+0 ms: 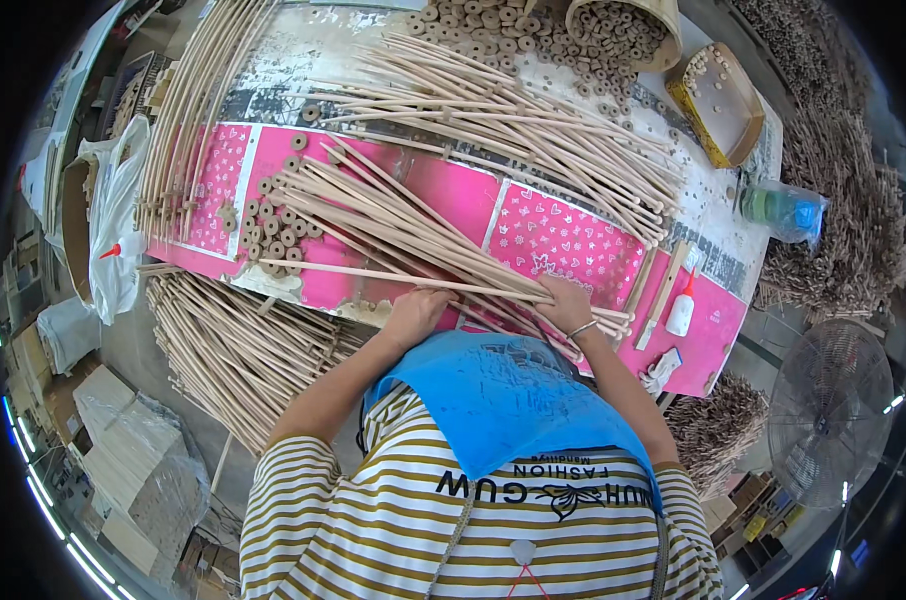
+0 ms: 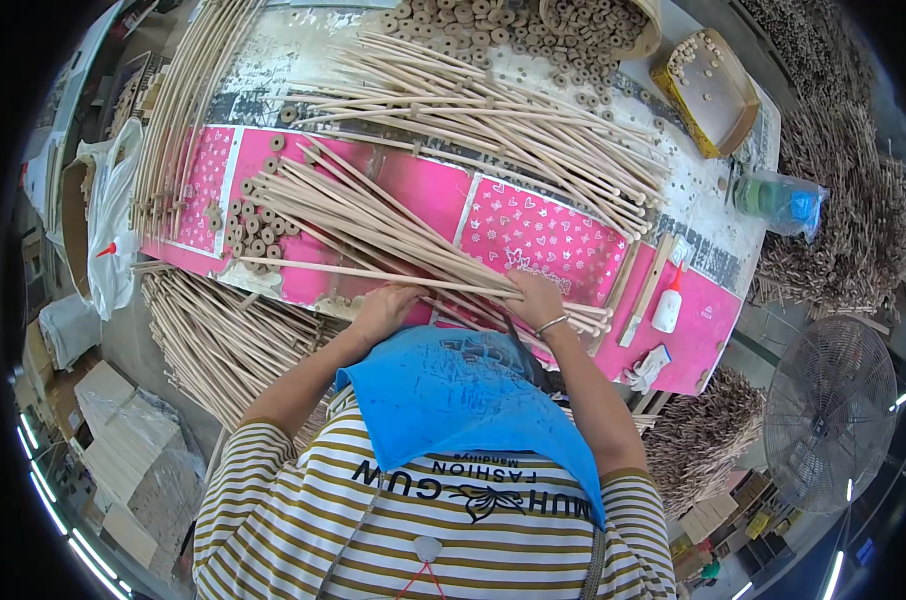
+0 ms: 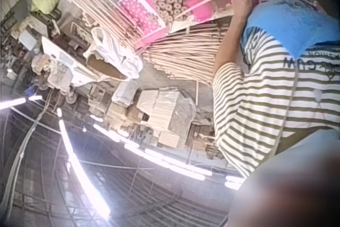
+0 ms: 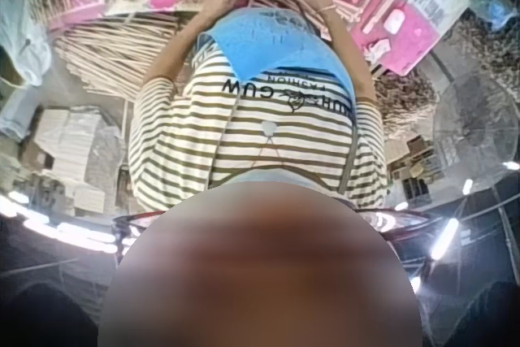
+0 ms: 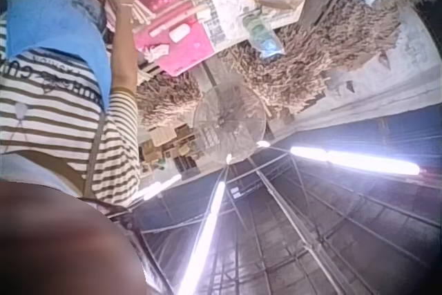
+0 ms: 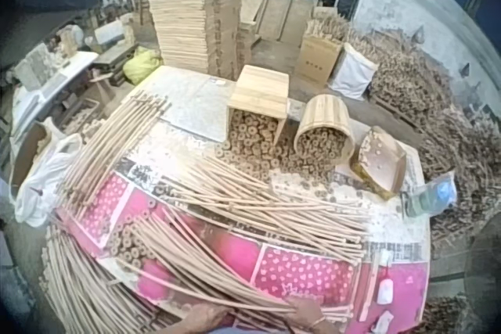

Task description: The person is threading small wooden rings onto long wooden sticks to assemble a product.

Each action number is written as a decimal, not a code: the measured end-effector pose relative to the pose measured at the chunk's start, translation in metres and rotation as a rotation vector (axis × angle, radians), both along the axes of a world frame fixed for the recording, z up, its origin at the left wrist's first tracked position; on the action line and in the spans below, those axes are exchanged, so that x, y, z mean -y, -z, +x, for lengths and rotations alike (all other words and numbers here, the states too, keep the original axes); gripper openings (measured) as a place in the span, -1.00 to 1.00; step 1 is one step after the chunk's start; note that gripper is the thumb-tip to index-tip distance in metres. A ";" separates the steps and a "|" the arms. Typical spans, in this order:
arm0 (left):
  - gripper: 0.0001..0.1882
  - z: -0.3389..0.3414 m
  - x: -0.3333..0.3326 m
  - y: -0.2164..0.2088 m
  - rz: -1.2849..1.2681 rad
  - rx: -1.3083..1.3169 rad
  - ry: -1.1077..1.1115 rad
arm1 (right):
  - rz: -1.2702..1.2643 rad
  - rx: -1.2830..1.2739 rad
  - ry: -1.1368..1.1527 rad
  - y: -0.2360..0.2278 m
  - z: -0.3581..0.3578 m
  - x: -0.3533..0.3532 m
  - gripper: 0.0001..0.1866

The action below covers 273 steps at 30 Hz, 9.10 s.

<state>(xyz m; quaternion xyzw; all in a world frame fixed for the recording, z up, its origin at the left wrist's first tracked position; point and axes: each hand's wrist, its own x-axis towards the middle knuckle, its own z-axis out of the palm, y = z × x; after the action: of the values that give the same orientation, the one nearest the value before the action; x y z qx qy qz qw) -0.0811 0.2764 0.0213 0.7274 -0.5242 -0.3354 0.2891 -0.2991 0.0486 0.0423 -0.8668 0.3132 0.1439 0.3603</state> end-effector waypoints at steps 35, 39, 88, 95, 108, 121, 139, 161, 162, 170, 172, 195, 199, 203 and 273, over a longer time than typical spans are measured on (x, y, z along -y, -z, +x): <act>-0.17 0.104 0.511 0.041 -0.260 0.924 0.279 | 0.564 0.616 1.528 -0.045 -0.115 0.034 -0.64; -0.21 0.103 0.521 0.048 -0.272 0.981 0.319 | 0.581 0.603 1.563 -0.041 -0.113 0.045 -0.62; -0.72 0.122 0.506 0.060 -0.358 0.630 0.090 | 0.524 0.549 1.581 -0.028 -0.114 0.036 -0.82; -0.70 0.144 0.511 0.061 -0.296 -0.020 -0.141 | 0.528 0.537 1.547 -0.029 -0.112 0.037 -0.82; -0.70 0.169 0.485 0.041 -0.040 -1.398 -0.581 | 0.605 0.584 1.507 -0.040 -0.121 0.027 -0.61; -0.77 0.144 0.500 0.041 -0.064 -0.093 0.023 | 0.596 0.493 1.524 -0.038 -0.120 0.020 -0.75; -0.67 0.159 0.498 0.032 0.013 -0.576 -0.136 | 0.547 0.490 1.493 -0.052 -0.121 0.020 -0.77; -0.70 0.259 0.249 -0.088 -0.052 -0.925 -0.485 | 0.830 0.247 0.910 -0.125 -0.118 0.000 -0.77; -0.70 0.260 0.242 -0.087 -0.079 -0.851 -0.486 | 0.813 0.259 0.889 -0.127 -0.114 -0.002 -0.76; -0.81 0.243 0.205 -0.083 -0.393 -0.583 -0.621 | 0.786 0.224 0.805 -0.129 -0.104 -0.016 -0.73; -0.82 0.241 0.199 -0.081 -0.479 -0.533 -0.641 | 0.792 0.236 0.793 -0.131 -0.102 -0.021 -0.72; -0.88 0.242 0.160 -0.079 -0.504 -0.490 -0.694 | 0.779 0.217 0.769 -0.145 -0.090 -0.026 -0.78; -0.90 0.243 0.157 -0.084 -0.474 -0.385 -0.664 | 0.801 0.255 0.775 -0.135 -0.091 -0.021 -0.76; -0.91 0.258 0.148 -0.073 -0.504 -0.418 -0.730 | 0.783 0.203 0.708 -0.144 -0.067 -0.006 -0.79; -0.65 0.271 0.144 -0.035 -0.547 -1.329 -1.120 | 0.801 0.175 0.548 -0.146 -0.013 0.026 -0.67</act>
<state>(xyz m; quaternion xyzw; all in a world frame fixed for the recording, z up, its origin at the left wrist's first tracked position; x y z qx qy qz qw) 0.1897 0.1319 0.0560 0.4385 0.1190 -0.3600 0.8148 -0.3121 0.0228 0.1886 -0.5549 0.4183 0.0794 0.7147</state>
